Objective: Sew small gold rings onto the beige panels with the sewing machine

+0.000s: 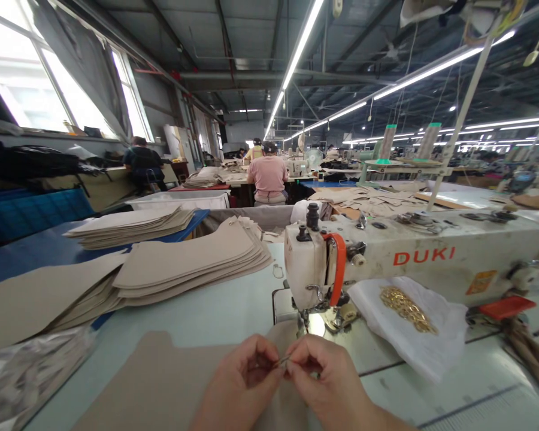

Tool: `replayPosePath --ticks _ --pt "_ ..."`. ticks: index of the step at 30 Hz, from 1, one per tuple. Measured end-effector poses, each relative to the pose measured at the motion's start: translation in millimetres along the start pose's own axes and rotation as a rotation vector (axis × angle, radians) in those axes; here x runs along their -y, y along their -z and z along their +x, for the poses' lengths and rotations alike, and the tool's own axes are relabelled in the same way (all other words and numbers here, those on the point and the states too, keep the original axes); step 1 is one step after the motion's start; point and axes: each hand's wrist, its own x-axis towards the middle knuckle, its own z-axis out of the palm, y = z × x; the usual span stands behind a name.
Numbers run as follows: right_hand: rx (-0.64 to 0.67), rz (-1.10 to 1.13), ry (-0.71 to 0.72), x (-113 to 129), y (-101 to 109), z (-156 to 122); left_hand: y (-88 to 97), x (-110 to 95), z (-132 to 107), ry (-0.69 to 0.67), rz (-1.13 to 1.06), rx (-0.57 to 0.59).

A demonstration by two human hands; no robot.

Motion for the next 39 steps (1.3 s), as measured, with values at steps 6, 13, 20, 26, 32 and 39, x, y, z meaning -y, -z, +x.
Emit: replayPosePath --ticks 6,13,20,26,32,39 --pt "0.033 0.229 -0.151 2.1 1.7 0.4 2.0 0.5 0.1 -0.047 0.062 -0.022" --pt "0.061 0.293 -0.246 8.2 5.7 3.3 1.4 -14.4 -3.8 -0.060 0.170 -0.042" --pt "0.095 0.014 -0.201 12.3 10.4 1.0 -0.5 -13.6 -5.0 -0.071 0.256 -0.053" --pt "0.120 -0.124 -0.123 8.3 13.1 0.9 7.5 -12.8 -2.2 -0.071 0.361 0.084" --pt "0.087 0.098 -0.303 6.0 28.4 0.4 17.0 -2.1 6.8 -0.320 0.954 -0.005" --pt "0.115 0.154 -0.535 5.0 40.4 9.9 0.4 -6.4 -6.2 -0.385 1.381 0.053"
